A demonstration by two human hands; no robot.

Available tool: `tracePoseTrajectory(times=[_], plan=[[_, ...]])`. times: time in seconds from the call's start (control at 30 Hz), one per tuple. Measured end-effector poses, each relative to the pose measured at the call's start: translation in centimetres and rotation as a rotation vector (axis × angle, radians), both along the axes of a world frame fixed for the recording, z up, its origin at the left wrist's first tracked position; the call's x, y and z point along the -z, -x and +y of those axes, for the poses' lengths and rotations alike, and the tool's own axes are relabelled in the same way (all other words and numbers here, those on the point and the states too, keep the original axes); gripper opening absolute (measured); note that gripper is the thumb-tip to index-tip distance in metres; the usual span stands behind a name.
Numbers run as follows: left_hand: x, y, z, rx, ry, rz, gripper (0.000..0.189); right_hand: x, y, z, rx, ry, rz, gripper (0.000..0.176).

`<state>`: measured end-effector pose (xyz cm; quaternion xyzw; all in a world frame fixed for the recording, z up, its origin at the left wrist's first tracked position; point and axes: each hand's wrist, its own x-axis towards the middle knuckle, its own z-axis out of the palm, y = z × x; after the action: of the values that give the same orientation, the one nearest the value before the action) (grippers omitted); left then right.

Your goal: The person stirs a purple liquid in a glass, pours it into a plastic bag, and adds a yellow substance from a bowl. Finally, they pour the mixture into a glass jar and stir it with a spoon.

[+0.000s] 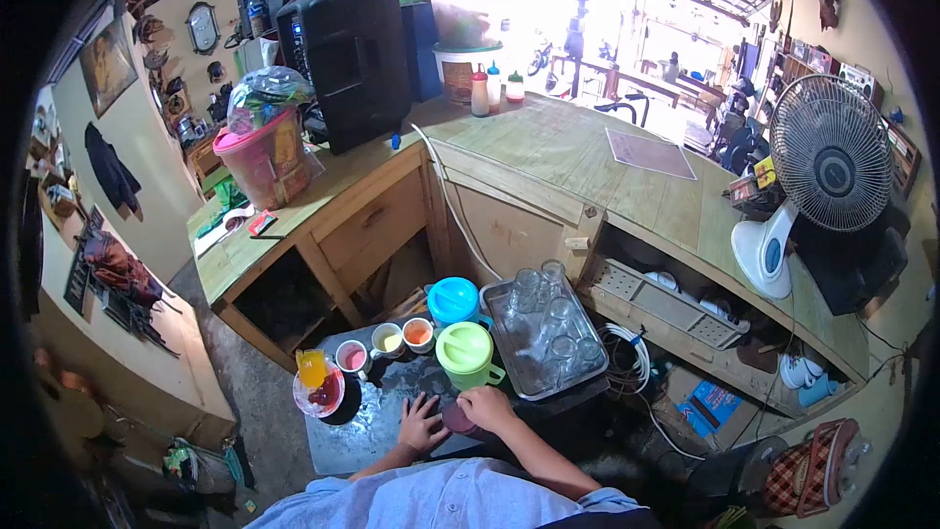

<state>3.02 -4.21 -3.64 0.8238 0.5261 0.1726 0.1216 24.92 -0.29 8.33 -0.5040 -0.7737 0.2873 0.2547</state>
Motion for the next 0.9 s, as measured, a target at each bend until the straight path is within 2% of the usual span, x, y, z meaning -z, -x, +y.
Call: tracePoseTrajectory(times=[0.07,0.13,0.17,0.23,0.27,0.33,0.47,0.53,0.57,0.63,0.67,0.73,0.77,0.83,0.9], plan=[[0.1,0.0,0.0,0.003,-0.001,0.005,0.043,0.1,0.0,0.0,-0.035,0.034,-0.071,0.020],[0.0,0.1,0.1,0.007,-0.003,0.011,0.042,0.3,0.4,0.0,0.058,-0.014,0.183,0.019],[0.0,0.1,0.1,0.004,-0.005,0.019,0.042,0.4,0.2,0.1,0.058,-0.014,0.183,0.019],[0.1,0.1,0.0,0.002,-0.005,0.027,0.042,-0.2,-0.2,0.1,-0.018,0.021,-0.111,0.019],[0.1,0.0,0.0,0.002,-0.007,0.015,0.042,-0.1,-0.2,0.1,-0.017,0.021,-0.111,0.019],[0.1,0.1,0.1,0.002,-0.010,0.004,0.042,0.1,0.1,0.0,0.004,0.063,0.080,0.018],[0.1,0.1,0.0,-0.001,0.000,0.007,0.042,0.0,0.0,-0.1,0.049,-0.022,0.035,0.018],[0.0,0.0,0.0,-0.001,0.004,0.015,0.042,0.0,-0.3,0.2,-0.067,0.097,-0.074,0.018],[0.0,0.0,-0.1,-0.001,0.004,0.013,0.042,0.0,-0.2,0.1,-0.066,0.096,-0.074,0.018],[-0.1,0.0,0.0,-0.002,0.002,0.010,0.042,-0.3,0.2,-0.2,0.046,-0.031,0.147,0.020],[-0.1,0.1,0.0,-0.001,-0.001,0.015,0.042,-0.3,0.1,-0.2,0.046,-0.030,0.146,0.020],[-0.1,0.0,-0.1,0.002,-0.002,0.017,0.042,-0.2,-0.3,0.0,-0.042,0.081,-0.080,0.020],[-0.1,-0.1,-0.1,0.001,-0.002,0.005,0.042,0.1,-0.3,0.1,-0.041,0.082,-0.080,0.020],[-0.2,0.0,-0.1,0.000,-0.004,-0.005,0.042,0.5,0.0,0.1,-0.003,0.028,0.085,0.019],[-0.1,0.0,0.0,0.001,-0.009,0.005,0.042,0.8,-0.2,0.1,-0.005,0.006,0.054,0.019]])
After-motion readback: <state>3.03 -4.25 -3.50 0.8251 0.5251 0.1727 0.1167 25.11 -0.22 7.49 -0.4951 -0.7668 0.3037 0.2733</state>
